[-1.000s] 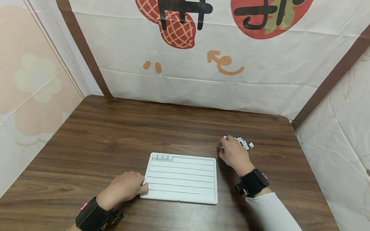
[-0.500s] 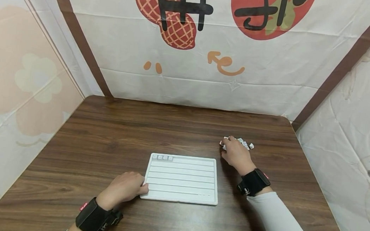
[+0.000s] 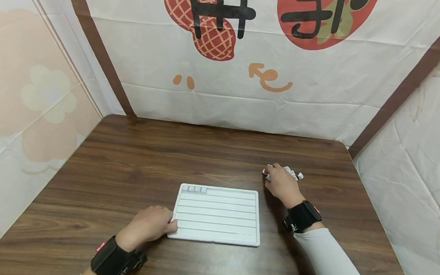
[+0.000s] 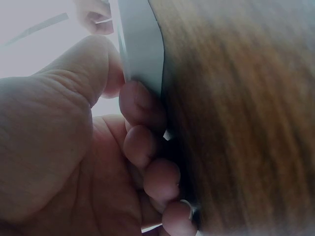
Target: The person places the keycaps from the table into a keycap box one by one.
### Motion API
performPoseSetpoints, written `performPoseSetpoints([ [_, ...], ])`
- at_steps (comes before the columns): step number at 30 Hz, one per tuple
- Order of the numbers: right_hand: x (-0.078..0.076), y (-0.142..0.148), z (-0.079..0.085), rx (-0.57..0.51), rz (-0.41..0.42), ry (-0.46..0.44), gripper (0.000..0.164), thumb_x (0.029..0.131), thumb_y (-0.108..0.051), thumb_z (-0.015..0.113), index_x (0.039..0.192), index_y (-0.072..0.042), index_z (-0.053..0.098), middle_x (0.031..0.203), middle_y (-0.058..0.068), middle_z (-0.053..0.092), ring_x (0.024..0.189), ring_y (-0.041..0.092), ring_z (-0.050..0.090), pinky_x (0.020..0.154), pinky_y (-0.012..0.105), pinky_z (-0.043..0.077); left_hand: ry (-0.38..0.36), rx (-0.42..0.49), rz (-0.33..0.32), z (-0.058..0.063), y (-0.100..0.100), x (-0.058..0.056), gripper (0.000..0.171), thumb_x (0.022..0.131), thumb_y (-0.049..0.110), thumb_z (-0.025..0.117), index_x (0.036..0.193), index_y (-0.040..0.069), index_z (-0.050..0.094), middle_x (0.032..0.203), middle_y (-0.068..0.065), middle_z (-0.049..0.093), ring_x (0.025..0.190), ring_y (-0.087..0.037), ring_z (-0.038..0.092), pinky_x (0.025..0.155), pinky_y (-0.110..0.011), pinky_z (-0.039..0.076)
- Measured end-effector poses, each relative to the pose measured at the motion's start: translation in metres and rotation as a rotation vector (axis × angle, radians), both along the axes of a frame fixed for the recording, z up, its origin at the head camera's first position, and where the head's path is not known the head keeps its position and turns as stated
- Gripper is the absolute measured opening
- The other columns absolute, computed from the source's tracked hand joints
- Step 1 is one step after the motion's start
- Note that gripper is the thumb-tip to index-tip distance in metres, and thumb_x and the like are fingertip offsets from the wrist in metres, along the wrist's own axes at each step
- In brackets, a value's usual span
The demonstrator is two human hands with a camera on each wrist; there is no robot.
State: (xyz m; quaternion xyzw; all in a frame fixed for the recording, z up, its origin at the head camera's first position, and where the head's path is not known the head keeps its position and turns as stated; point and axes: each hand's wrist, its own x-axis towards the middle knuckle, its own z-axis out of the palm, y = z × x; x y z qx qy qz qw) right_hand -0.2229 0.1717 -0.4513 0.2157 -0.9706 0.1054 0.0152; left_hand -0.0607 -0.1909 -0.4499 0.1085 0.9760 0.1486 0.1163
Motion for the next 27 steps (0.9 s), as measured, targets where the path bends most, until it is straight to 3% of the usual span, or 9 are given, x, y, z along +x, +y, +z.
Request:
performPoseSetpoints([
  [17,-0.0051,-0.0002,-0.0050,-0.042,0.011,0.064,0.018,0.082,0.000,0.068,0.100,-0.004,0.069,0.095,0.012,0.066,0.083,0.030,0.066,0.071,0.043,0.053,0.009,0.005,0.009,0.0035,-0.0006,0.0021,0.037,0.081,0.020,0.061,0.054,0.015,0.037,0.059,-0.001,0.044,0.056,-0.019,0.037,0.051,-0.035,0.032],
  [27,-0.0041,0.0004,-0.0034,-0.068,0.005,0.043,0.017,0.081,0.001,0.066,0.098,-0.002,0.066,0.093,0.013,0.063,0.080,0.028,0.062,0.071,0.043,0.051,0.005,-0.005,0.010,0.0021,-0.0008,0.0012,0.035,0.082,0.021,0.060,0.053,0.014,0.040,0.060,-0.001,0.045,0.056,-0.019,0.039,0.051,-0.036,0.034],
])
